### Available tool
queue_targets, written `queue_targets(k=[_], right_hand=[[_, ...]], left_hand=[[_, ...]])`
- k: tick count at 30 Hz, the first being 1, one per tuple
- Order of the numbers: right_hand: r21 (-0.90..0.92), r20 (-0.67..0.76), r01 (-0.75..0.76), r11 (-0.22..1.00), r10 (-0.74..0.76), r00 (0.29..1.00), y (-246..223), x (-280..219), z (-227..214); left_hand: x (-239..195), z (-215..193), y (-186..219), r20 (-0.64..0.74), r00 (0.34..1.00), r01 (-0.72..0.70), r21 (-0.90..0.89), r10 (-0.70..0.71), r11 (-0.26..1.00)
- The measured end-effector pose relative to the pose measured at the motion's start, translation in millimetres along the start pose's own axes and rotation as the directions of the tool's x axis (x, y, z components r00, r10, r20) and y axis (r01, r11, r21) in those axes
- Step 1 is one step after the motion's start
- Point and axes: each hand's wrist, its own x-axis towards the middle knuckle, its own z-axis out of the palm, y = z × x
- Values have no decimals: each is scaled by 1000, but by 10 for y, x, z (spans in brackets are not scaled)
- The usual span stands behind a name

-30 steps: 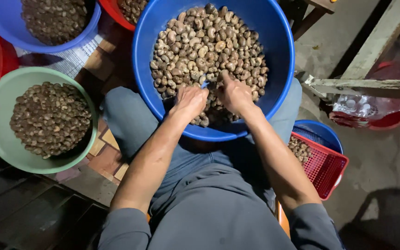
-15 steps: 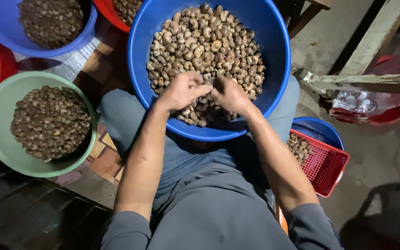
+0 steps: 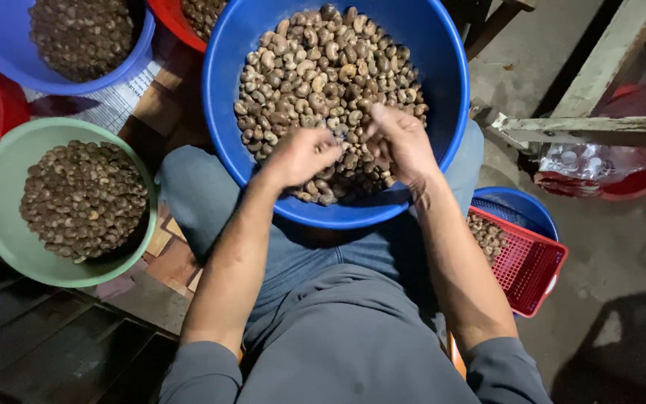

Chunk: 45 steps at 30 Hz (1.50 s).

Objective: The person sorts brown nuts in a large blue basin resting on their lap, picking up individual nuts and transferring them into a red basket to the right. The person continues this sorting process throughout the video.

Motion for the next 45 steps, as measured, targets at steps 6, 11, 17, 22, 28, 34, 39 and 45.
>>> queue_targets(k=[6, 11, 17, 22, 28, 34, 39, 45], right_hand=[[-896, 185, 202, 396, -80, 979, 159, 7, -51], [-963, 58, 128, -238, 282, 958, 201, 11, 132], [-864, 129, 217, -455, 217, 968, 855, 303, -211], [-970, 115, 152, -188, 194, 974, 531, 167, -109], [-385, 164, 59, 921, 5, 987, 3, -171, 144], [215, 273, -62, 975, 1, 962, -5, -192, -58], [235, 83, -175, 956, 159, 984, 35, -301, 109], [299, -19, -349, 888, 371, 928, 575, -230, 153]], left_hand=[[357, 682, -1245, -7, 989, 100, 760, -145, 642], [486, 756, -1298, -5, 973, 124, 857, -233, 500], [406, 677, -1010, -8, 983, 108, 831, -181, 546], [428, 709, -1148, 18, 989, 69, 831, -150, 552], [389, 815, -1198, -81, 992, 120, 836, -96, 535], [306, 612, -1038, -48, 996, 92, 675, -81, 732], [58, 155, 31, -179, 976, 177, 320, -124, 931], [-61, 469, 724, -530, 847, 0, 67, 35, 998]])
